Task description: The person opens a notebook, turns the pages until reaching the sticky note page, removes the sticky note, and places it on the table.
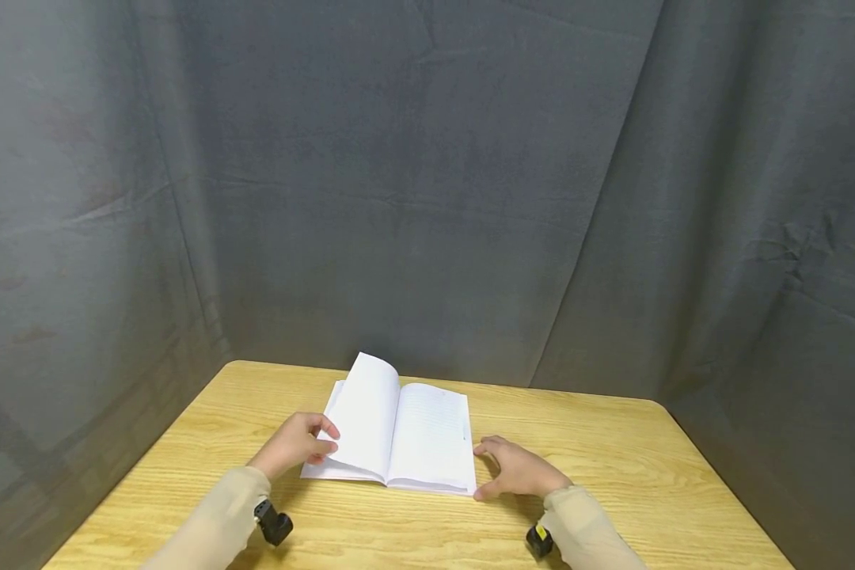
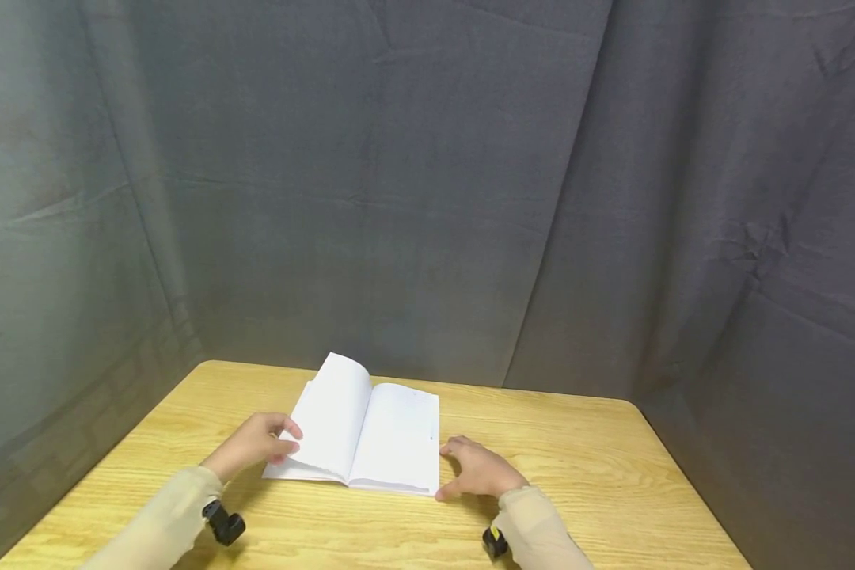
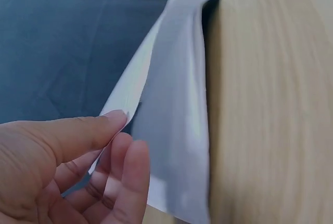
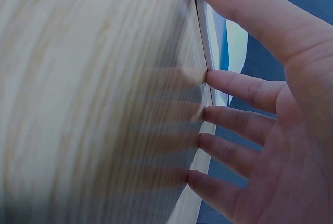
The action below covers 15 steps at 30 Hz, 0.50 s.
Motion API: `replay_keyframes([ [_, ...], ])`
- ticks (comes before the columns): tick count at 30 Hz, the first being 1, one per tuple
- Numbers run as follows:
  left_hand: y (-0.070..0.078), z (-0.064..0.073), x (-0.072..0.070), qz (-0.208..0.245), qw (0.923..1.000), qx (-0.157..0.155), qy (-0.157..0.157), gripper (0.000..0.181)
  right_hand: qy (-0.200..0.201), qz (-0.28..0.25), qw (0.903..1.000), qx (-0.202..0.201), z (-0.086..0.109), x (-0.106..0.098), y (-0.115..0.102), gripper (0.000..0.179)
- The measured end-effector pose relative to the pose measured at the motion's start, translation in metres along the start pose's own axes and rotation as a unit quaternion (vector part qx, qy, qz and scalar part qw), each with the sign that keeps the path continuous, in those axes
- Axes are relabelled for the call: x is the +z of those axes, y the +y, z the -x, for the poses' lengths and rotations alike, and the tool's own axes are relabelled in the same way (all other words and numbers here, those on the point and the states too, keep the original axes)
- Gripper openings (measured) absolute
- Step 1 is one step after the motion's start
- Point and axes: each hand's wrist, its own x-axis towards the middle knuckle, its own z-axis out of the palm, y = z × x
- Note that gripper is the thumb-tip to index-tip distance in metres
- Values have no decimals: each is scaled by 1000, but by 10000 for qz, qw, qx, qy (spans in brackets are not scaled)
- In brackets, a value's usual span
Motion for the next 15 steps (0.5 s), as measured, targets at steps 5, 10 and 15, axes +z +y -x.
replay_keyframes([
  [5, -13, -2, 0, -16, 9998, -45, -175, 12, 21, 1, 10000, -11, 0, 0, 0, 75],
  [10, -19, -2, 2, -20, 9995, -138, -286, 12, 41, 28, 10000, -11, -2, 1, 1, 75],
  [15, -19, -2, 4, -233, 9991, -288, -189, 13, 62, 80, 9999, -2, -3, 2, 2, 74],
])
